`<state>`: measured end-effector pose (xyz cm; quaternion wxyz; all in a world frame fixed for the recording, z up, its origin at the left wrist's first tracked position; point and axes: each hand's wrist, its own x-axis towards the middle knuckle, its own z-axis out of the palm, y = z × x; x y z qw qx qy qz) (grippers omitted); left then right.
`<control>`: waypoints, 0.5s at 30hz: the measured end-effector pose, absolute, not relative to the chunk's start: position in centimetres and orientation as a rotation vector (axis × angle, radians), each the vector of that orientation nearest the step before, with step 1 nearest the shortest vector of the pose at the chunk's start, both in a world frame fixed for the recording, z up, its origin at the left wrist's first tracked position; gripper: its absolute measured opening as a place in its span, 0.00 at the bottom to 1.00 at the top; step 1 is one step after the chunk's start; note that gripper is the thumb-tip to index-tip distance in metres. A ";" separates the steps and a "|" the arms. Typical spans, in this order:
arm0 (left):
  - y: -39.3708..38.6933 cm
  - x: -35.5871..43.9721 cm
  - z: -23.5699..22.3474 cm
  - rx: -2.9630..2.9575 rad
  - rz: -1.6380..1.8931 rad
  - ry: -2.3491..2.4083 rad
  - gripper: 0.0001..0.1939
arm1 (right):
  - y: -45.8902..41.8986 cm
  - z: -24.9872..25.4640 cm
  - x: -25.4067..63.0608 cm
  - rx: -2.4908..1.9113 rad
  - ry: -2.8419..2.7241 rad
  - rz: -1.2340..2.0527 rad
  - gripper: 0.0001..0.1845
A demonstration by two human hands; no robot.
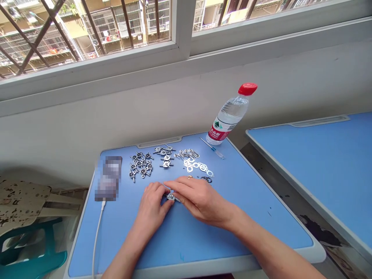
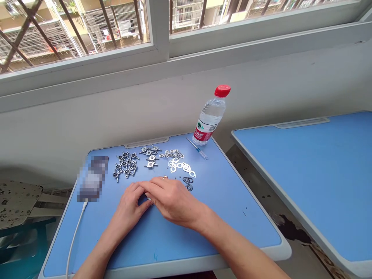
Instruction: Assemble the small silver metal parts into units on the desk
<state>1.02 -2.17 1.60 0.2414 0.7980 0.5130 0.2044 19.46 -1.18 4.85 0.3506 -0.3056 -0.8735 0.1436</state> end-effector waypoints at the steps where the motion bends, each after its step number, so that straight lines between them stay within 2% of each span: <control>1: -2.1 1.0 1.7 2.186 0.545 1.395 0.04 | -1.2 4.9 19.6 -0.770 -2.254 0.416 0.17; 6: -1.9 0.9 1.7 2.173 0.547 1.371 0.04 | -1.0 4.8 19.6 -0.804 -2.130 0.371 0.12; 15: -1.1 1.1 0.9 2.232 0.619 1.333 0.06 | -0.6 3.6 19.2 -0.922 -2.105 0.199 0.13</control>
